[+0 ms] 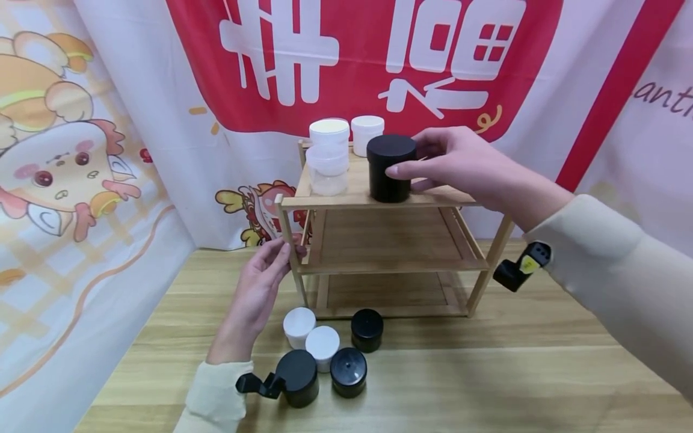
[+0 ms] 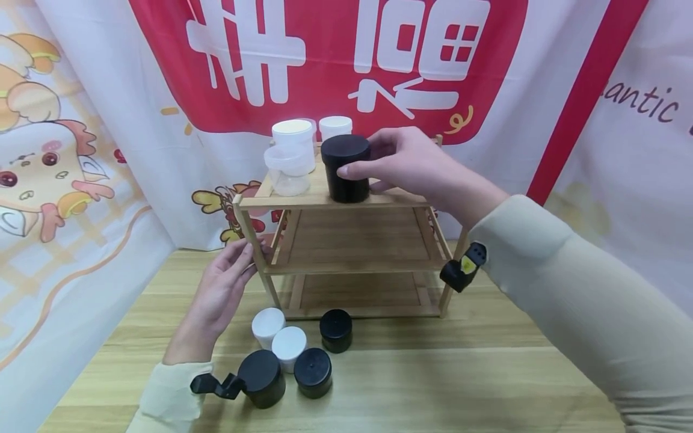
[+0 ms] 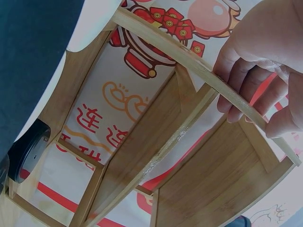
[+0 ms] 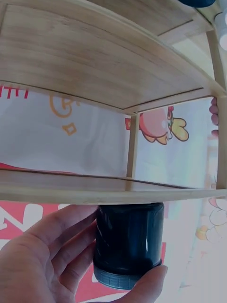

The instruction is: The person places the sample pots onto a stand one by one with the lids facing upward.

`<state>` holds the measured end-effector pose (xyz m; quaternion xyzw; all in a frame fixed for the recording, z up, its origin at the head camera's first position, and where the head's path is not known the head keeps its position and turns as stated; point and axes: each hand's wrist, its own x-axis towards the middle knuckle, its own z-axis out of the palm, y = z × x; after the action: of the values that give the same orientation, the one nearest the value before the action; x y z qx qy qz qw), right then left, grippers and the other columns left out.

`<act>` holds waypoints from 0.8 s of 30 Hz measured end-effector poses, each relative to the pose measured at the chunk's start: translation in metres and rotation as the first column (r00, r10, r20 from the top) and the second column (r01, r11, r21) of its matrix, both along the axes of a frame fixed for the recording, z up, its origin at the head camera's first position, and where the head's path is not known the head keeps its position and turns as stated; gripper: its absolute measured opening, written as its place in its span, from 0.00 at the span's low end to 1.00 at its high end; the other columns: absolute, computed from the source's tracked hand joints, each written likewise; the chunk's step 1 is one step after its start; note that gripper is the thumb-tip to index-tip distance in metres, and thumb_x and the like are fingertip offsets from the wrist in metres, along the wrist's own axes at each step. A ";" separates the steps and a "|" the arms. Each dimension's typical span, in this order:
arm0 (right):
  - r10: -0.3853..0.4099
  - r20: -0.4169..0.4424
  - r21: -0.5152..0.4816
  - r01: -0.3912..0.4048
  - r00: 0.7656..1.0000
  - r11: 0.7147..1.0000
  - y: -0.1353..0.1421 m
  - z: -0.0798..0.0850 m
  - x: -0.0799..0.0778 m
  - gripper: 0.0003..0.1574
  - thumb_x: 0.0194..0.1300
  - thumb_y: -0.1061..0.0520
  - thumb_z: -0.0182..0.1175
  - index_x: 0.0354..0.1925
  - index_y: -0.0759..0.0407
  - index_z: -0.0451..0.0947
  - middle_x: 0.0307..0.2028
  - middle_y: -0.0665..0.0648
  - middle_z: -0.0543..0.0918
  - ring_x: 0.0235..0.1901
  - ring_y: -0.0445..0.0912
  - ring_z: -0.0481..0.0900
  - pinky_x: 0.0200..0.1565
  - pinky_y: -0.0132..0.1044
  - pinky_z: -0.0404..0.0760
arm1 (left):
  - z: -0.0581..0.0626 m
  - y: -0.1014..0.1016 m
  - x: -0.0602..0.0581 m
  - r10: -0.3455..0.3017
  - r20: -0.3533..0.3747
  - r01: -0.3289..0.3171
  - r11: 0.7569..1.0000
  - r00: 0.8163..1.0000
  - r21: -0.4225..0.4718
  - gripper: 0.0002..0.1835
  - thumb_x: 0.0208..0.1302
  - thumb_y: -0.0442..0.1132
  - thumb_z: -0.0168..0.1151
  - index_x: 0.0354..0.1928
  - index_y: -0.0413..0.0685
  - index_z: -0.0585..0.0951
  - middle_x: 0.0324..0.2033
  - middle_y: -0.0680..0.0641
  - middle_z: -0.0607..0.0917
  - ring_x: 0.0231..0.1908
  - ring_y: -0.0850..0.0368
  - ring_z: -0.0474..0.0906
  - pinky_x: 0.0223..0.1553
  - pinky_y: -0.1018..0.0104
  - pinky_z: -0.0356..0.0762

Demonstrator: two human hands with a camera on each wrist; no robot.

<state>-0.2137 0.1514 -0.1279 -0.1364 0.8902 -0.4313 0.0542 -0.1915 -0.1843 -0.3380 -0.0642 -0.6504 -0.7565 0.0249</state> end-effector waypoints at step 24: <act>-0.226 0.184 -0.174 0.258 0.957 0.950 -0.045 0.002 -0.042 0.52 0.69 0.44 0.75 0.81 0.50 0.62 0.78 0.56 0.66 0.74 0.52 0.69 0.69 0.42 0.84 | 0.000 0.000 0.001 -0.014 -0.018 0.014 1.000 1.000 -0.004 0.27 0.85 0.45 0.55 0.76 0.37 0.68 0.70 0.43 0.74 0.69 0.56 0.74 0.81 0.56 0.66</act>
<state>-0.2557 0.1065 -0.1262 0.0050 0.8458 -0.5301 0.0593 -0.1905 -0.1845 -0.3377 -0.0754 -0.6512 -0.7547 0.0254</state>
